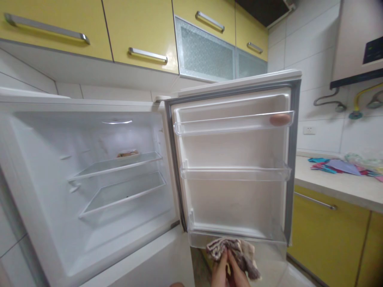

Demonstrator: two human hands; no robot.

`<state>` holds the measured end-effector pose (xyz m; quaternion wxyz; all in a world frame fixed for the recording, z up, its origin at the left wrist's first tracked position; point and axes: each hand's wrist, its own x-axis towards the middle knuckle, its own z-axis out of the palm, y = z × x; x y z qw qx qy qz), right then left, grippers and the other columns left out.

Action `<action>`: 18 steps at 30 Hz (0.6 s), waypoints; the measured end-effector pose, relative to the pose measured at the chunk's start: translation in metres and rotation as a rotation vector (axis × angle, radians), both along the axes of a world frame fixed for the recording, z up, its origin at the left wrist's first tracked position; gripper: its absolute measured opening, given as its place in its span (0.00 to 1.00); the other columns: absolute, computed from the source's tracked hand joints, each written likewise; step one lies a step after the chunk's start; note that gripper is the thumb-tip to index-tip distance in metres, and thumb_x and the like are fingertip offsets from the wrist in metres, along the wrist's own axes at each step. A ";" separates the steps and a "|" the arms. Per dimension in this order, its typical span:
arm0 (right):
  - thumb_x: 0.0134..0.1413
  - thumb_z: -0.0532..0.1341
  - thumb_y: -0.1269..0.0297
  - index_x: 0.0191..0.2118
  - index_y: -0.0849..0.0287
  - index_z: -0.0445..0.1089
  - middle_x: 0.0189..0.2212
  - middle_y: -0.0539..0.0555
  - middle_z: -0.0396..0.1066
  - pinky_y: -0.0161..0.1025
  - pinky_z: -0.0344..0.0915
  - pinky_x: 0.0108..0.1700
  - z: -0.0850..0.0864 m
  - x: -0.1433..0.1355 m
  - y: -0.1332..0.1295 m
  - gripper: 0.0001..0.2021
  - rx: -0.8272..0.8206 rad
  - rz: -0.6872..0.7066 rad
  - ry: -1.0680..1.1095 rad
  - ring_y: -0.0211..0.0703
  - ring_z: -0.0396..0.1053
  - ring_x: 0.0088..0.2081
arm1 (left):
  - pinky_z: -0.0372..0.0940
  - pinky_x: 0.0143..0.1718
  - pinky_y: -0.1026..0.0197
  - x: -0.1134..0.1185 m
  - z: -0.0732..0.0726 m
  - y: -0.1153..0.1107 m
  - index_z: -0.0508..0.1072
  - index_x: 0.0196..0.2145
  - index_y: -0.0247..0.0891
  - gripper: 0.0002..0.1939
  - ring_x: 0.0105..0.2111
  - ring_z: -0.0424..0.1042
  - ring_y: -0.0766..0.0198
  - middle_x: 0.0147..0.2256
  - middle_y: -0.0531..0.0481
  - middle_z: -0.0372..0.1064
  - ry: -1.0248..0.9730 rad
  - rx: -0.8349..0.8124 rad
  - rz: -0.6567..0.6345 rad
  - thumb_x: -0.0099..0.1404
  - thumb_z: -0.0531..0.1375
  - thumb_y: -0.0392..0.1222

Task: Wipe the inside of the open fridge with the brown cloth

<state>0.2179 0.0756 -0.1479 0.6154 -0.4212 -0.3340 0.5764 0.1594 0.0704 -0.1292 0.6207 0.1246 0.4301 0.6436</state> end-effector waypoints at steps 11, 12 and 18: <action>0.32 0.72 0.40 0.44 0.50 0.73 0.41 0.51 0.79 0.47 0.77 0.42 -0.005 0.059 0.017 0.31 -0.125 -0.313 0.326 0.52 0.77 0.45 | 0.66 0.58 0.53 -0.108 0.036 -0.012 0.68 0.51 0.44 0.15 0.52 0.76 0.58 0.52 0.42 0.77 -0.065 -0.019 0.141 0.68 0.60 0.48; 0.33 0.71 0.40 0.45 0.50 0.73 0.41 0.51 0.79 0.48 0.77 0.40 -0.006 0.073 0.018 0.31 -0.124 -0.359 0.304 0.53 0.77 0.43 | 0.66 0.58 0.54 -0.113 0.041 -0.012 0.68 0.52 0.43 0.17 0.51 0.77 0.58 0.51 0.40 0.77 -0.058 -0.008 0.122 0.68 0.60 0.49; 0.47 0.62 0.41 0.54 0.38 0.71 0.48 0.52 0.77 0.58 0.78 0.37 -0.020 0.141 0.021 0.26 0.306 -0.516 -0.371 0.63 0.76 0.46 | 0.67 0.57 0.55 -0.121 0.057 -0.013 0.68 0.52 0.38 0.22 0.46 0.80 0.55 0.45 0.35 0.79 0.009 0.004 0.065 0.64 0.64 0.49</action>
